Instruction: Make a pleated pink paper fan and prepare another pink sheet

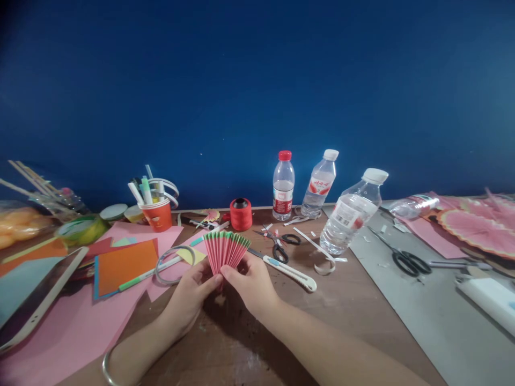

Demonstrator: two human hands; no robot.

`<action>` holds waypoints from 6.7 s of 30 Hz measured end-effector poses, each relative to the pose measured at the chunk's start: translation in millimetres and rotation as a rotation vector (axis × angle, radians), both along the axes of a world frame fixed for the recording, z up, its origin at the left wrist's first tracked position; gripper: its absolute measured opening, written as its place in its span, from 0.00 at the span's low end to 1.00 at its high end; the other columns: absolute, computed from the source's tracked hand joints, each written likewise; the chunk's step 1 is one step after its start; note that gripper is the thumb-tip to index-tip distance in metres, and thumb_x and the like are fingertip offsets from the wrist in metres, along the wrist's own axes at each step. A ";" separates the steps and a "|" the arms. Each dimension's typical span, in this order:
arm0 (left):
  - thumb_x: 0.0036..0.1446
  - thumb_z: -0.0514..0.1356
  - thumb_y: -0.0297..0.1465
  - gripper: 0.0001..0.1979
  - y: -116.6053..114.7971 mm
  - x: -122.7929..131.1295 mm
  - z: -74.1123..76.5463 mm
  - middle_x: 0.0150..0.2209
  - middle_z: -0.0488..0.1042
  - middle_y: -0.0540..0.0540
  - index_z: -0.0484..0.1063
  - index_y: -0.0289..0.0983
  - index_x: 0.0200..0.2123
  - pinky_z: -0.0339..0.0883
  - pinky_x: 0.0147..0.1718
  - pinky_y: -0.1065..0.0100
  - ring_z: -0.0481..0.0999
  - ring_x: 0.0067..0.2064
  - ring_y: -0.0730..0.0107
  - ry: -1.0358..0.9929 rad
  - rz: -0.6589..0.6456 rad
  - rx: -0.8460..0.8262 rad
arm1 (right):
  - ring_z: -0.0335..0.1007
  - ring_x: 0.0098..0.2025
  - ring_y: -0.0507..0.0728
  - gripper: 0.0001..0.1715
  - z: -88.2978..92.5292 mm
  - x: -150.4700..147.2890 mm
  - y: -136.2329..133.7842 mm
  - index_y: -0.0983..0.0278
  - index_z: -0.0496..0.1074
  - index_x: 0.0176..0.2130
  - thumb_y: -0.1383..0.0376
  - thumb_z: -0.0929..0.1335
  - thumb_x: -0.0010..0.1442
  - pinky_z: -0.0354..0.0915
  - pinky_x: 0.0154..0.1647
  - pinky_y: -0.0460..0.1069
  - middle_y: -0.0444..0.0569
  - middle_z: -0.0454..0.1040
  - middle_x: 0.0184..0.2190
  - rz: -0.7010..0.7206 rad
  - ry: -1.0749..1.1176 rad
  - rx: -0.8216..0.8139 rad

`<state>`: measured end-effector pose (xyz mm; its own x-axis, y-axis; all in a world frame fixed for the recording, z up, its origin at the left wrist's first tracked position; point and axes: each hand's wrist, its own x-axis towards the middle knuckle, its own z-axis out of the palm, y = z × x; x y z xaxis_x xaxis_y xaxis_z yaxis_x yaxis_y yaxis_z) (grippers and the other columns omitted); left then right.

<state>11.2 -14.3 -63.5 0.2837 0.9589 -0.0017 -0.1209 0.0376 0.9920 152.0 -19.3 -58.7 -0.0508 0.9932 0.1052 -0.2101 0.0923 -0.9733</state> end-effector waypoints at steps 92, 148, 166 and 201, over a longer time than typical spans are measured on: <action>0.49 0.65 0.33 0.09 11.1 -3.0 -1.6 0.31 0.73 0.54 0.68 0.38 0.30 0.71 0.34 0.71 0.74 0.32 0.75 -0.429 0.407 -0.143 | 0.69 0.28 0.51 0.15 -5.4 3.2 8.1 0.64 0.71 0.30 0.62 0.76 0.42 0.66 0.26 0.44 0.43 0.73 0.27 -0.207 0.499 -0.241; 0.45 0.65 0.33 0.12 -7.5 3.9 4.2 0.29 0.77 0.45 0.71 0.32 0.32 0.69 0.29 0.67 0.75 0.30 0.64 0.254 0.287 0.076 | 0.73 0.36 0.55 0.24 -5.0 -4.2 -7.6 0.62 0.60 0.43 0.74 0.65 0.45 0.70 0.35 0.49 0.45 0.73 0.37 -0.168 -0.179 -0.023; 0.42 0.61 0.27 0.17 -7.4 4.9 2.6 0.37 0.75 0.43 0.68 0.32 0.39 0.66 0.42 0.59 0.74 0.41 0.58 0.372 0.362 0.159 | 0.72 0.40 0.56 0.26 -9.7 -7.4 -9.8 0.63 0.61 0.45 0.74 0.66 0.44 0.67 0.44 0.51 0.47 0.73 0.40 -0.179 -0.213 0.039; 0.38 0.64 0.28 0.14 -8.6 1.4 4.2 0.30 0.74 0.47 0.70 0.34 0.33 0.67 0.36 0.62 0.74 0.35 0.59 0.320 0.413 0.152 | 0.73 0.36 0.55 0.23 -2.3 -4.4 -8.4 0.64 0.65 0.42 0.74 0.66 0.44 0.70 0.37 0.51 0.48 0.75 0.38 -0.087 -0.133 -0.035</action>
